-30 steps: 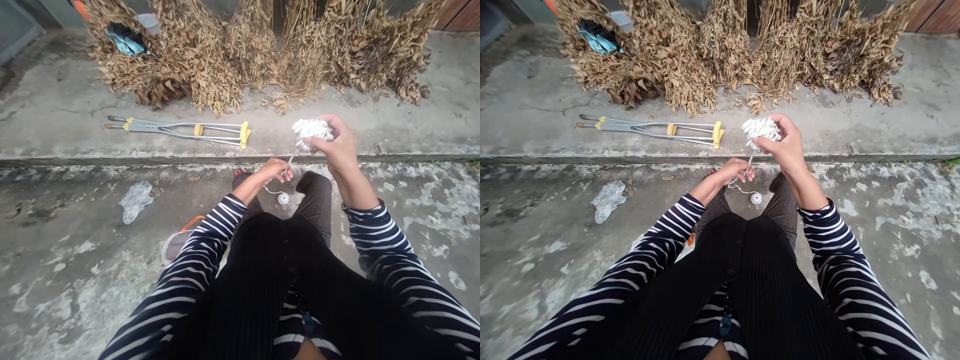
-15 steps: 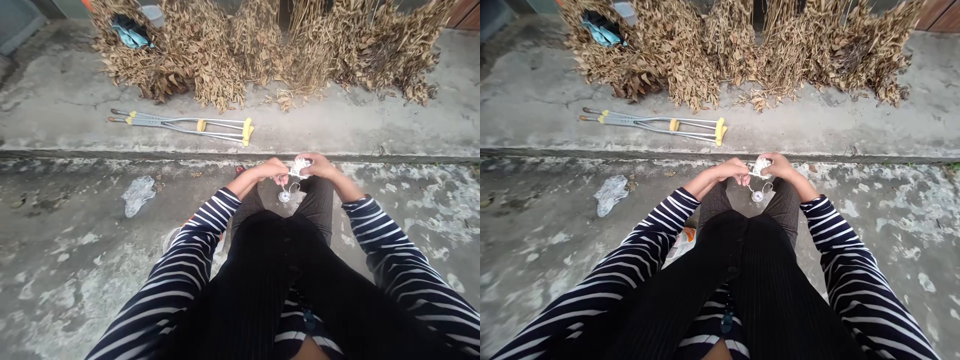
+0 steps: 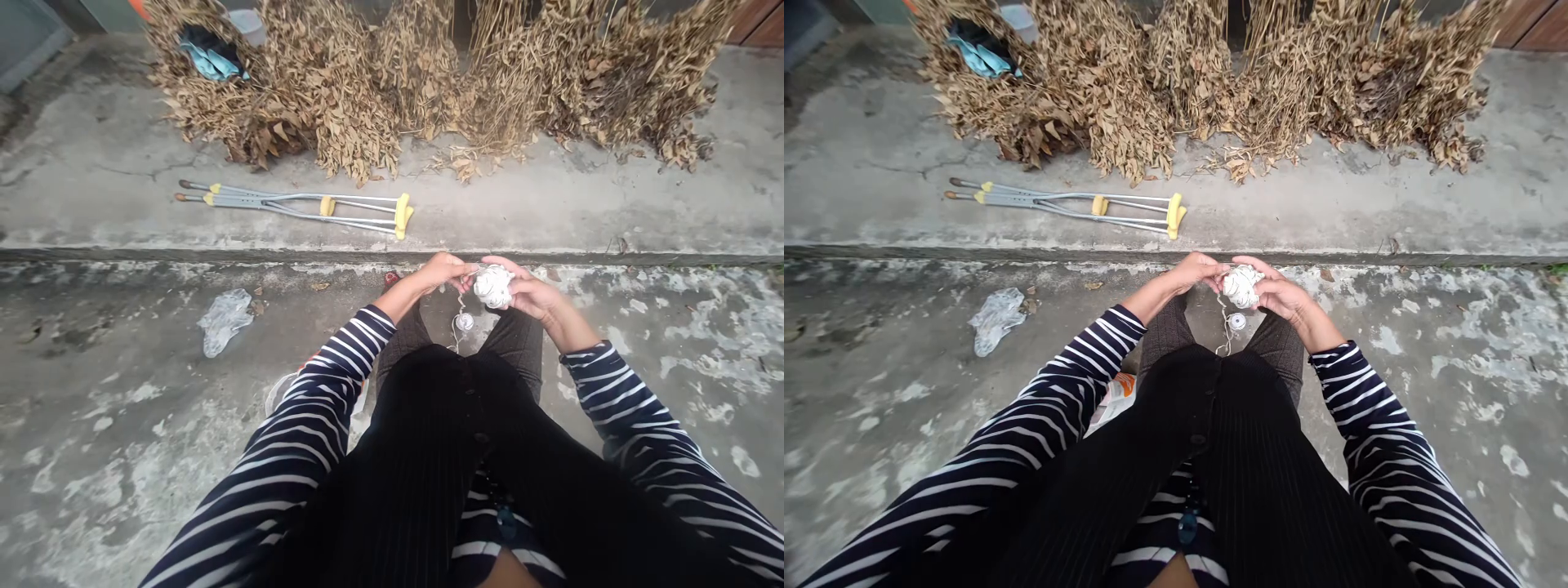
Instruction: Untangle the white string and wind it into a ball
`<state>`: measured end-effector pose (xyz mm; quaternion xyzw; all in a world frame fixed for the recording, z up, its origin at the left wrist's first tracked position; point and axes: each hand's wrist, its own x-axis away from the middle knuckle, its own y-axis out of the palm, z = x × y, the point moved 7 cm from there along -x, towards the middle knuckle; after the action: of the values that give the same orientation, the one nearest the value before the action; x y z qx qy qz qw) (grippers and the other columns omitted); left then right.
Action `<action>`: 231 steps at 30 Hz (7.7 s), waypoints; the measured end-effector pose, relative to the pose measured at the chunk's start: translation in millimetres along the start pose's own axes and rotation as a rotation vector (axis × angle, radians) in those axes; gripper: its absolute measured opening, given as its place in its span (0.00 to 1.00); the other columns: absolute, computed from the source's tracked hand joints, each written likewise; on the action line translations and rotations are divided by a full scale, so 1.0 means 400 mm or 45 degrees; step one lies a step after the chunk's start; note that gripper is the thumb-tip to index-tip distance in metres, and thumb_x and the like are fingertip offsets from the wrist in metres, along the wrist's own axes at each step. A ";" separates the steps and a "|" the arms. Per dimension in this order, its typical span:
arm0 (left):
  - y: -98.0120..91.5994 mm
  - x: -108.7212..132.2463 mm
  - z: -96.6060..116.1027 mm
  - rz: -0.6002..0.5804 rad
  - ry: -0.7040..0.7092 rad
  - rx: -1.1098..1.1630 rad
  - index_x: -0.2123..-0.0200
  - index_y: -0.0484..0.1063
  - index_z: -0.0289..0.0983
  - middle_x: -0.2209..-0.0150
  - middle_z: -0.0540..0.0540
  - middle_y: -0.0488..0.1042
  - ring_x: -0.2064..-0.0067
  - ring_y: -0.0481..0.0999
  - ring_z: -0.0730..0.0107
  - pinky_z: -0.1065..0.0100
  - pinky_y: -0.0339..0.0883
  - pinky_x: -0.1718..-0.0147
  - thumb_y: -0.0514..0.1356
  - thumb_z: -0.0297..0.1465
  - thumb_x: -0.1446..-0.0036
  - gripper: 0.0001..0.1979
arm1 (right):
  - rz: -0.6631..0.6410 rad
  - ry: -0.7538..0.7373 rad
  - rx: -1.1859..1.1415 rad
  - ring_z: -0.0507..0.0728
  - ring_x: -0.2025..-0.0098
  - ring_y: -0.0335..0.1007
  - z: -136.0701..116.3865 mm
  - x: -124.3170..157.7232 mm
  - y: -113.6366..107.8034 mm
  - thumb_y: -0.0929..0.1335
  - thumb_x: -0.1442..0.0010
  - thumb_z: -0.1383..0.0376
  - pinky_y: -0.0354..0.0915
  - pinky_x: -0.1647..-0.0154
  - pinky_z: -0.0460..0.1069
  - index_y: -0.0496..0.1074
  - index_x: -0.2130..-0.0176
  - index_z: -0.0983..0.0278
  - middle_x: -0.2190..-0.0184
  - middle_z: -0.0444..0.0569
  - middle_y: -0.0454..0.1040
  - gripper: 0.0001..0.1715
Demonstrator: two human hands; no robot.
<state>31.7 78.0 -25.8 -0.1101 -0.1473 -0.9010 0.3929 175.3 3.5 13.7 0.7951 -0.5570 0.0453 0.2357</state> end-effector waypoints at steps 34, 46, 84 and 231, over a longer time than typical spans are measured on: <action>0.133 0.105 0.065 -0.462 0.102 0.308 0.66 0.71 0.31 0.67 0.38 0.79 0.67 0.81 0.64 0.65 0.76 0.66 0.68 0.44 0.41 0.20 | 0.794 -0.849 0.703 0.69 0.46 0.71 -0.280 -0.054 -0.066 0.77 0.51 0.58 0.75 0.50 0.68 0.70 0.52 0.58 0.52 0.54 0.73 0.28; 0.075 0.142 0.132 -0.262 0.150 0.255 0.71 0.72 0.32 0.78 0.46 0.75 0.78 0.74 0.73 0.73 0.65 0.78 0.65 0.40 0.40 0.16 | 0.633 -0.804 1.153 0.68 0.42 0.69 -0.140 -0.067 -0.097 0.75 0.55 0.67 0.63 0.36 0.63 0.77 0.57 0.60 0.49 0.55 0.73 0.22; 0.055 0.027 0.146 0.423 0.455 0.126 0.68 0.76 0.32 0.78 0.52 0.75 0.78 0.72 0.79 0.75 0.68 0.74 0.67 0.23 0.44 0.02 | 0.457 -0.396 0.091 0.59 0.64 0.77 -0.210 -0.036 -0.004 0.83 0.63 0.59 0.77 0.61 0.57 0.77 0.60 0.62 0.65 0.49 0.80 0.30; 0.051 0.000 0.047 -0.026 0.182 0.146 0.68 0.76 0.29 0.73 0.44 0.78 0.74 0.79 0.71 0.71 0.74 0.74 0.70 0.43 0.42 0.19 | 0.295 -0.307 -0.091 0.61 0.62 0.75 -0.121 0.002 0.016 0.76 0.62 0.65 0.76 0.61 0.58 0.74 0.58 0.58 0.61 0.47 0.79 0.28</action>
<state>48.3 71.4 -4.8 -0.0213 -0.1712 -0.9006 0.3989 179.1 21.7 58.8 0.7163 -0.6706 -0.0433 0.1883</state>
